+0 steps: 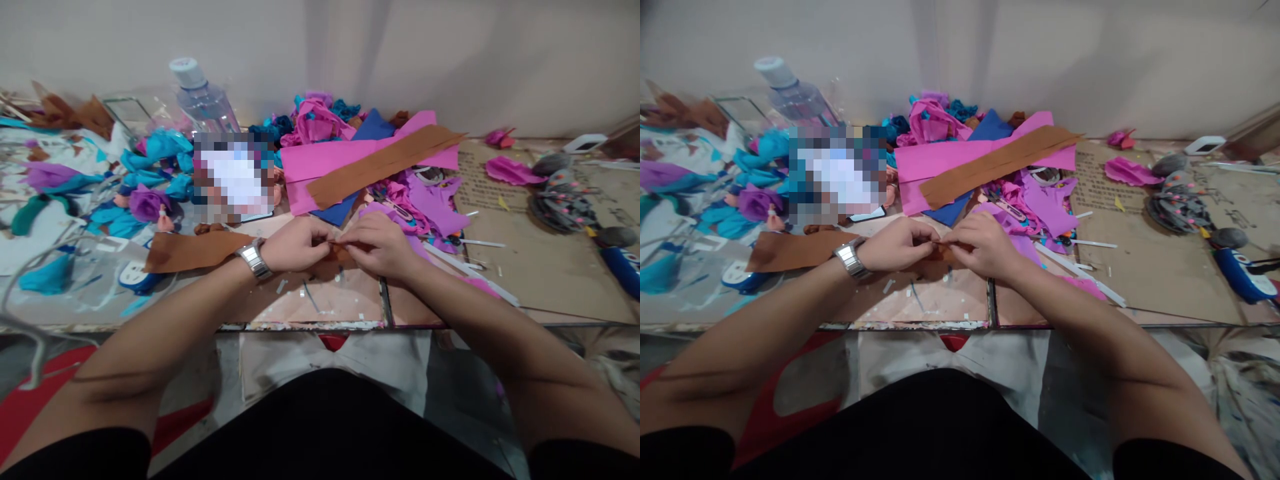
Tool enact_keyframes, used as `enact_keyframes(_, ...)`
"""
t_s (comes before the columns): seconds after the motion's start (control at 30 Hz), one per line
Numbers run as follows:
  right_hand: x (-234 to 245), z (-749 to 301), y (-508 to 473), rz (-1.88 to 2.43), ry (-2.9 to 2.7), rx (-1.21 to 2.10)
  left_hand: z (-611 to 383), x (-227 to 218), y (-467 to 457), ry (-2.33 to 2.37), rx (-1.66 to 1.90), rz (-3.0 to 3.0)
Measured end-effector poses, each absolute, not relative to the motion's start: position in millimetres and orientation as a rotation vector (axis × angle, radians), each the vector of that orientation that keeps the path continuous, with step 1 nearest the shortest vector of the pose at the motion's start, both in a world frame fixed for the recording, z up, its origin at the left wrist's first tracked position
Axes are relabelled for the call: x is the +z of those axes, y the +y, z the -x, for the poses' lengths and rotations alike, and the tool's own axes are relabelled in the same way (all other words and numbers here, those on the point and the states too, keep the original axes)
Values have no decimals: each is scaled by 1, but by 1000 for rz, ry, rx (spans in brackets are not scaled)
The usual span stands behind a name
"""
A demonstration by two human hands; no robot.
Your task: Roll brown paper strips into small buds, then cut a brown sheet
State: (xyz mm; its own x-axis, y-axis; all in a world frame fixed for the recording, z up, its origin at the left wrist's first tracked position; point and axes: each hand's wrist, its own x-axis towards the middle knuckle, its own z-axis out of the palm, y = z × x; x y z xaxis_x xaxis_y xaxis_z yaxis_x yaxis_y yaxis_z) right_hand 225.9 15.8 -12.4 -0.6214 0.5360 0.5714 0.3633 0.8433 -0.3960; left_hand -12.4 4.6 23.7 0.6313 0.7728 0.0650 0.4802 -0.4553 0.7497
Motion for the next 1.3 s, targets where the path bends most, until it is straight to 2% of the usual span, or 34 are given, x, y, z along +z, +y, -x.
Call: enact_keyframes(1.3, -10, -223, 14, 738, -2295, 302, 10, 18, 1, 1072, 623, -2180)
